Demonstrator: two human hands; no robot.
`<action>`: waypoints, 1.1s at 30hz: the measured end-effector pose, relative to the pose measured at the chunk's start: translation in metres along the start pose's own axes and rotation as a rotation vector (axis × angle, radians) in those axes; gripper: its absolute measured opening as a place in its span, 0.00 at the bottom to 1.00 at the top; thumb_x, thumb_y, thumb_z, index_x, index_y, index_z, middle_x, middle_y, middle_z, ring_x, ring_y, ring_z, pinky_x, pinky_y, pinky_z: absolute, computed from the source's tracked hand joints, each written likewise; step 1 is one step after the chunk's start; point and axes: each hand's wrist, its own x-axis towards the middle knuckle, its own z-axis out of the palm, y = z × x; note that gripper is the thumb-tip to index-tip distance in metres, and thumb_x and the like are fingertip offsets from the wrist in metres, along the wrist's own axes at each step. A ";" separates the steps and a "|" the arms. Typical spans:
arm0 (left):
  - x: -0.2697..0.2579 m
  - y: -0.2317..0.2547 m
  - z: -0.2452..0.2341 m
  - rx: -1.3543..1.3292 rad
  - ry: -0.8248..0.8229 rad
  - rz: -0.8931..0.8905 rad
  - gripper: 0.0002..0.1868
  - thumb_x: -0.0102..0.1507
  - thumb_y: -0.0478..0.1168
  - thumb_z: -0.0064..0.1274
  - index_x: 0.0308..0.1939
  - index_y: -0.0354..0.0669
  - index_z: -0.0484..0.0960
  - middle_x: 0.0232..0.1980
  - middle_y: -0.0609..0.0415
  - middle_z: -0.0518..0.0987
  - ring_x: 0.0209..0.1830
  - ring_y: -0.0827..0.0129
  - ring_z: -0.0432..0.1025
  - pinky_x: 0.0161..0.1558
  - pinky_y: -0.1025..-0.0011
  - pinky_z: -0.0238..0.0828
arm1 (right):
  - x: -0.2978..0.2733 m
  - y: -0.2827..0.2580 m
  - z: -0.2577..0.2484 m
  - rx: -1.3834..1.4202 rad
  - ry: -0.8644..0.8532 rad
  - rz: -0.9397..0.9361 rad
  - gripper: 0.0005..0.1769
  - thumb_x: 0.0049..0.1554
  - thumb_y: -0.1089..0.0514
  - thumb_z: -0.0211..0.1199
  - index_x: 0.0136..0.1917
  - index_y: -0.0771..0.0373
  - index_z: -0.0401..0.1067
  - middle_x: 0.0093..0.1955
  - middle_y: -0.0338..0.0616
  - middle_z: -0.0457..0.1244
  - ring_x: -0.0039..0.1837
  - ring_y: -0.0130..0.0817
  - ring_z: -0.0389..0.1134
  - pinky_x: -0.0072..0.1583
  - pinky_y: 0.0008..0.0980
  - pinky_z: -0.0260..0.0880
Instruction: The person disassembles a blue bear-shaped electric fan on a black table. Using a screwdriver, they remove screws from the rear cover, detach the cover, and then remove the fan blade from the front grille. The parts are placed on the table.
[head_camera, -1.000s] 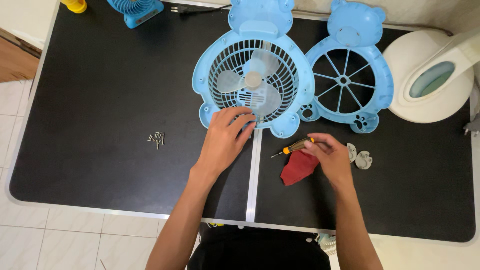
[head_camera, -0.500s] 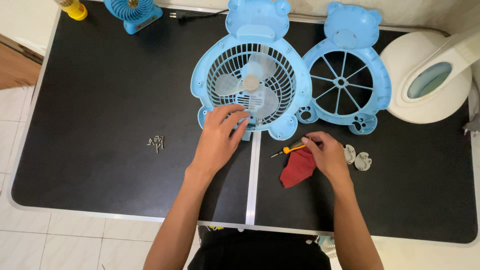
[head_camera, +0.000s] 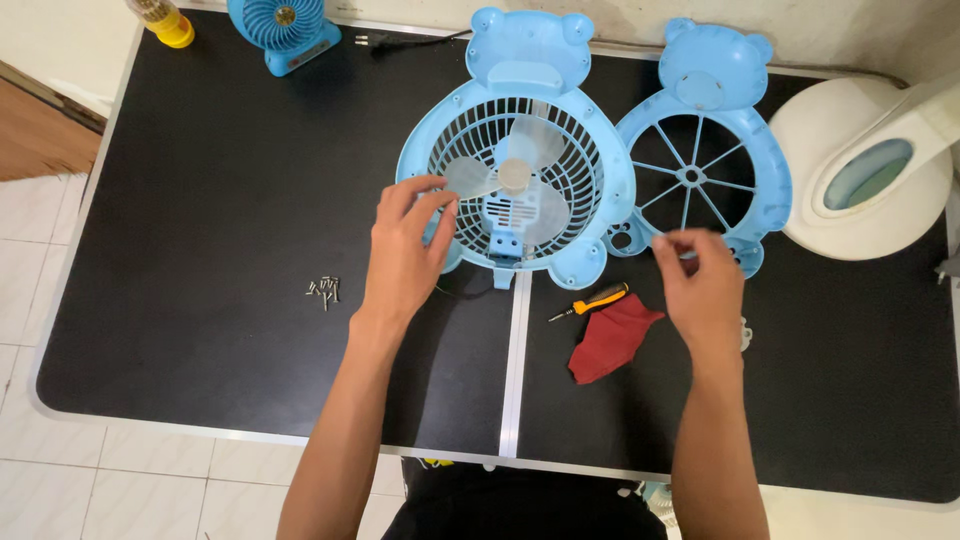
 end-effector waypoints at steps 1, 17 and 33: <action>0.001 0.000 0.001 -0.023 -0.011 -0.010 0.06 0.66 0.33 0.59 0.47 0.38 0.84 0.55 0.50 0.80 0.55 0.53 0.74 0.54 0.60 0.73 | 0.005 -0.009 0.000 0.051 0.012 -0.068 0.10 0.64 0.56 0.68 0.52 0.65 0.75 0.49 0.47 0.67 0.46 0.37 0.70 0.49 0.33 0.69; -0.003 0.007 0.027 0.088 -0.439 0.088 0.20 0.68 0.51 0.54 0.46 0.34 0.84 0.52 0.44 0.80 0.56 0.49 0.74 0.57 0.55 0.70 | 0.061 -0.104 0.098 -0.044 -0.362 -0.419 0.33 0.57 0.50 0.72 0.70 0.58 0.64 0.54 0.58 0.63 0.55 0.59 0.66 0.54 0.50 0.68; -0.003 0.008 0.031 0.254 -0.586 0.162 0.49 0.48 0.63 0.65 0.59 0.24 0.76 0.64 0.38 0.73 0.68 0.51 0.65 0.61 0.56 0.64 | 0.069 -0.099 0.108 -0.147 -0.402 -0.496 0.26 0.59 0.53 0.68 0.69 0.47 0.66 0.50 0.56 0.61 0.42 0.57 0.70 0.43 0.49 0.72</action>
